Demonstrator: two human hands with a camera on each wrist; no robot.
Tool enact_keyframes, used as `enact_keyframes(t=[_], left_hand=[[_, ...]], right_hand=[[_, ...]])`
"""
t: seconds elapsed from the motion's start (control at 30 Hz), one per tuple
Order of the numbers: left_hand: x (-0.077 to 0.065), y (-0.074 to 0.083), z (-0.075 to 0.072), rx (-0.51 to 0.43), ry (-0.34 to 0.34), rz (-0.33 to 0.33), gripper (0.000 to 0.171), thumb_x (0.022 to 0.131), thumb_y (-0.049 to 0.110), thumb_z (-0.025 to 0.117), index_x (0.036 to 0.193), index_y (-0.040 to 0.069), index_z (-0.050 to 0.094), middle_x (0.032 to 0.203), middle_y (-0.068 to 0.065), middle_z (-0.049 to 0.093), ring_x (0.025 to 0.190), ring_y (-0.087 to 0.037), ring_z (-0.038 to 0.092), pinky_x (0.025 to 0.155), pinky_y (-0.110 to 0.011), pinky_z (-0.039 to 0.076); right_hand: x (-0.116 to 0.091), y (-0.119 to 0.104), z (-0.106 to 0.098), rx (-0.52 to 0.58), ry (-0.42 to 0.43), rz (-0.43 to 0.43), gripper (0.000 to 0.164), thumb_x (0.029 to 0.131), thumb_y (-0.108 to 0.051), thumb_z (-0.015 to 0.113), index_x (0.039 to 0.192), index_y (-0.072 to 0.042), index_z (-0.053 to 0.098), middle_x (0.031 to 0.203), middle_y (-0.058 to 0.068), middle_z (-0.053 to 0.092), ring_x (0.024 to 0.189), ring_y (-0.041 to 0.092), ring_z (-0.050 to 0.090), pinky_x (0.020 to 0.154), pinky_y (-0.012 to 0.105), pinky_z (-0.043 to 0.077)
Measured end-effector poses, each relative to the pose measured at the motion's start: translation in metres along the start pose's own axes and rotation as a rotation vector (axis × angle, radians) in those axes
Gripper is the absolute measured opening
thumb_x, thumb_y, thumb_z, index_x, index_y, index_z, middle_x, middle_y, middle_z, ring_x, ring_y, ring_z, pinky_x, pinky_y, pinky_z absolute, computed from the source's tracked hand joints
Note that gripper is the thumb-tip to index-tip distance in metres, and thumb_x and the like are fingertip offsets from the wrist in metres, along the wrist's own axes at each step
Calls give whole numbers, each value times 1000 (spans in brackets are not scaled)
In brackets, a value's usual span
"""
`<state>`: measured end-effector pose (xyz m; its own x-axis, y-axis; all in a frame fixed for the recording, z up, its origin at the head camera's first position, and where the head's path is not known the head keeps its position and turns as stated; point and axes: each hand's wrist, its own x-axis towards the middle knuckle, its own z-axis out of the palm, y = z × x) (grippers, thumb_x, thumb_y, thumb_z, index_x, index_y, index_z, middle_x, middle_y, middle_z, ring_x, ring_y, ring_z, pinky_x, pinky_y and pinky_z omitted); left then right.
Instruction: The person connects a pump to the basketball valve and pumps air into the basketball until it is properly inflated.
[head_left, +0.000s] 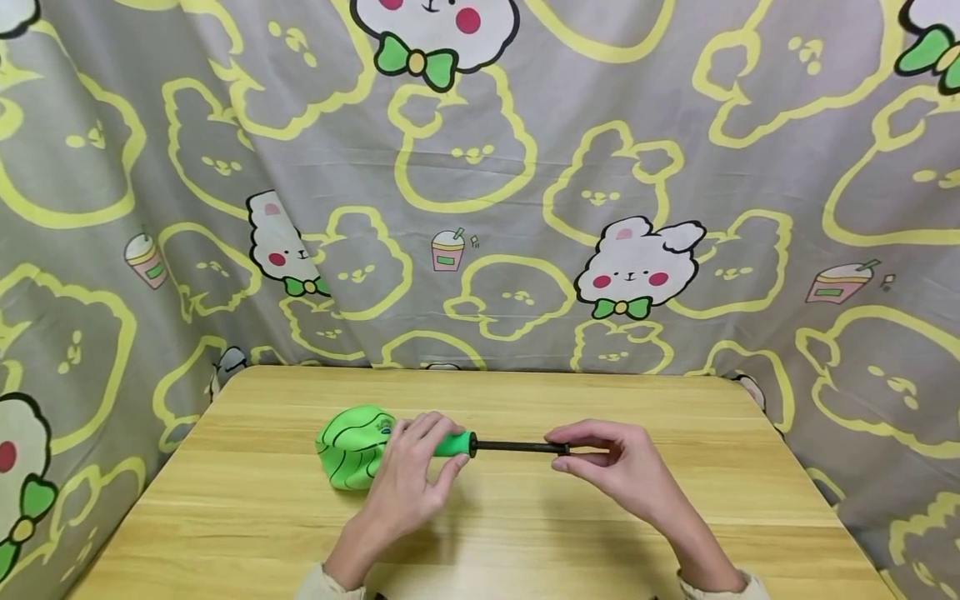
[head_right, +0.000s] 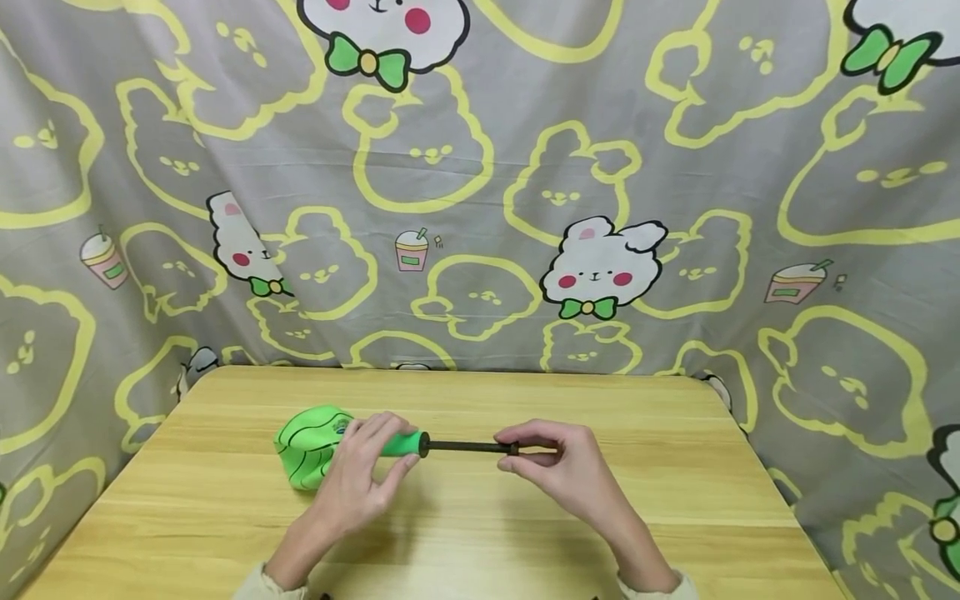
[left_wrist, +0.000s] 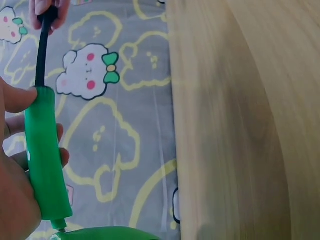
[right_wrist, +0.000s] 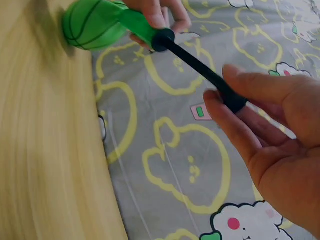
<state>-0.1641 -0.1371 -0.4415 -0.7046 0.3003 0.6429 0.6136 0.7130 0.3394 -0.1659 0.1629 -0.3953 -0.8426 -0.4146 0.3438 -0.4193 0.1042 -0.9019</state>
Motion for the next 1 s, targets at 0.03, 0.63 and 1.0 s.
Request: enact_keyframes(t=[0.03,0.63,1.0], left_hand=[[0,0,0,-2,1,1,24,88,28,75,108,17,68,107,4,67,103,-14,63,92,-41,43],[-4,10,10,-32,52,19,22,86,24,74,108,17,71,105,6,66,99,-11,62,86,-39,41],[-3,13,11,-20,44,26,23,85,24,75,107,19,71,104,8,66,96,-10,61,85,-37,41]], right_hand=[[0,0,-2,1,-7,-7,25,86,-3,81,111,0,75,112,15,74,101,25,73,79,38,59],[2,8,8,-2,7,-62,31,83,2,81,113,1,76,110,16,75,98,22,75,75,38,59],[5,19,38,65,68,-146,30,83,4,80,113,5,75,110,19,74,99,26,74,75,38,59]])
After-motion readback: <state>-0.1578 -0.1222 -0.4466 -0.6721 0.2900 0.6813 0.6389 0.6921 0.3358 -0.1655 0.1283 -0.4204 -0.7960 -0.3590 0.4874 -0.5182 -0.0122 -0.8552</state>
